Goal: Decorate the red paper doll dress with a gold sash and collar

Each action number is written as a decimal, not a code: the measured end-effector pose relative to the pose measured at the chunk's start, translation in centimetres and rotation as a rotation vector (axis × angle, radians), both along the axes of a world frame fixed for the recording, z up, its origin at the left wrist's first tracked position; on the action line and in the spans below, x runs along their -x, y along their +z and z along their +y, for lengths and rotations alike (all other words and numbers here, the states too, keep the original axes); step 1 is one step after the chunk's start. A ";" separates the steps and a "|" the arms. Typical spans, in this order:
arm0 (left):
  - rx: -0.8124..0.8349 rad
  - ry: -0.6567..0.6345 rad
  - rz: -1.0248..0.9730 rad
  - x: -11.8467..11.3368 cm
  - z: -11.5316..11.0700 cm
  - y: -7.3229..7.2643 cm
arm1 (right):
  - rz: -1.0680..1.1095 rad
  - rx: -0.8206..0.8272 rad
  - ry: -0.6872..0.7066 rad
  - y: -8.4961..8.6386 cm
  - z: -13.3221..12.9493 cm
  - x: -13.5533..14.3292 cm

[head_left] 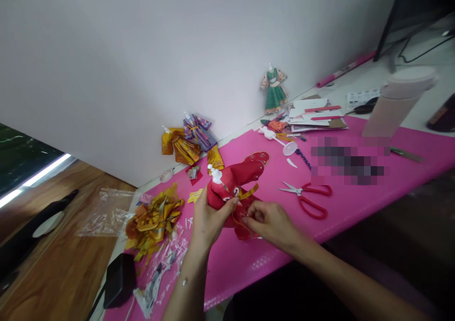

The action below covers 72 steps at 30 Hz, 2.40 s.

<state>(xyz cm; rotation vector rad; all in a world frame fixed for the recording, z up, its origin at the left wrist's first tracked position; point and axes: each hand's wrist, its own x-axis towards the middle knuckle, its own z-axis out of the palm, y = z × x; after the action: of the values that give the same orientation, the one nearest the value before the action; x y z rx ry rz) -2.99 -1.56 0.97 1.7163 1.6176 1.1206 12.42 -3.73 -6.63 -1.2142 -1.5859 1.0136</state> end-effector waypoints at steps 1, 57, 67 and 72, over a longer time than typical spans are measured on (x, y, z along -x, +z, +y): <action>0.002 -0.003 -0.007 0.1 -0.1 0.0 | -0.004 -0.001 0.012 -0.1 0.0 -0.2; -0.639 0.143 0.405 0.1 -9.6 -3.5 | 0.233 -0.069 0.275 1.4 0.4 -1.3; -0.450 0.158 0.468 -1.2 -7.7 -3.6 | 0.248 -0.127 0.122 -0.6 0.0 -3.2; -0.405 0.117 0.426 -1.6 -7.6 -3.4 | 0.288 -0.099 -0.015 -0.8 -0.6 -2.9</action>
<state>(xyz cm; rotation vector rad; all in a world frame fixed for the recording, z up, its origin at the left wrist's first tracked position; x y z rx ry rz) -1.35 -9.15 -2.47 2.2697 1.8528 1.2682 15.36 -4.35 -7.42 -0.9644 -1.3822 1.0366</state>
